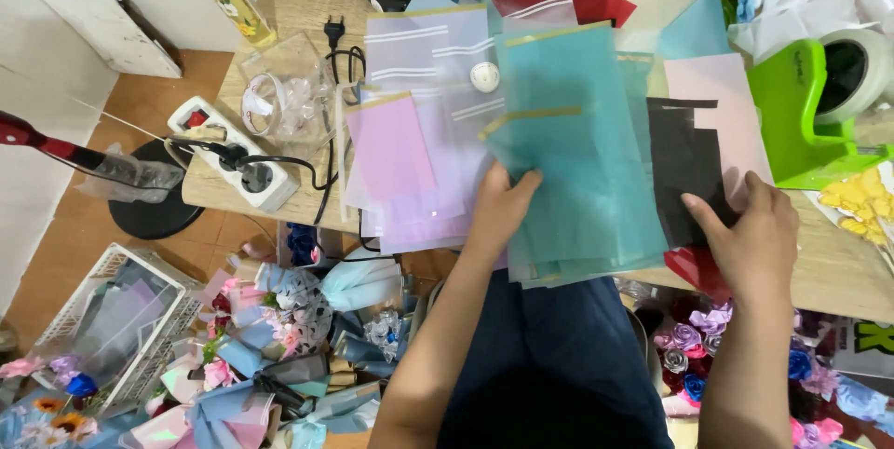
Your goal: The person sorts translucent zip-top pouches by color on a cluttered table. They pick up stacks of pouches in various colors, separate them, and place them into color-matched piles. The person handles the pouches by hand without using any tools.
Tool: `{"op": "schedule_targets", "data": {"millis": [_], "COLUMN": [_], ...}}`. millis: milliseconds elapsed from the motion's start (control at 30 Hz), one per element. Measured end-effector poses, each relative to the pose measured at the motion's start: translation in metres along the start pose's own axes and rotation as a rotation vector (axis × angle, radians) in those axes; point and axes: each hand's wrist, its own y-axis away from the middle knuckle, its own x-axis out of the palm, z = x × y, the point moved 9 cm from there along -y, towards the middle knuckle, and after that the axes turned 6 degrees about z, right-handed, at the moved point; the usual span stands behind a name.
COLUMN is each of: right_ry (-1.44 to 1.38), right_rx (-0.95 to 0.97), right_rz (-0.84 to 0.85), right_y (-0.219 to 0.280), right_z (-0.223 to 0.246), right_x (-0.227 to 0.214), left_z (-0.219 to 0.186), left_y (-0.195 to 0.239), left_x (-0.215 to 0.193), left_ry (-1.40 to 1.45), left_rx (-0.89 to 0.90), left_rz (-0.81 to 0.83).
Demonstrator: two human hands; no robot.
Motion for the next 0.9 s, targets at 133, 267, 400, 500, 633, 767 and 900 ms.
{"op": "schedule_targets", "data": {"millis": [133,267,400,500,633,767,900], "right_ry": [0.236,-0.135,-0.763,-0.93,-0.912,-0.926,-0.296], "right_rx": [-0.102,-0.3,-0.156,-0.146,-0.108,-0.143,-0.003], "right_rz": [-0.062,-0.143,0.26,0.413,0.415,0.249,0.064], "right_y": [-0.02,-0.039,-0.048,-0.038,-0.026,-0.054,-0.022], "right_z": [0.007,0.039,0.086,0.124,0.151,0.055,0.053], "right_x": [0.015,0.008,0.03,0.03,0.015,0.031,-0.022], "left_z": [0.009,0.001,-0.013,-0.011,-0.002,0.005,-0.002], "left_y": [0.0,0.005,0.012,0.014,0.009,-0.004,0.003], "left_x": [-0.008,-0.009,-0.008,-0.005,-0.003,-0.017,-0.033], "left_ry": [0.092,0.15,0.194,0.288,0.181,-0.196,-0.141], "left_rx": [0.071,0.061,0.038,-0.05,-0.096,0.092,0.135], "left_rz": [-0.04,-0.006,0.048,0.08,0.098,-0.015,-0.176]}}
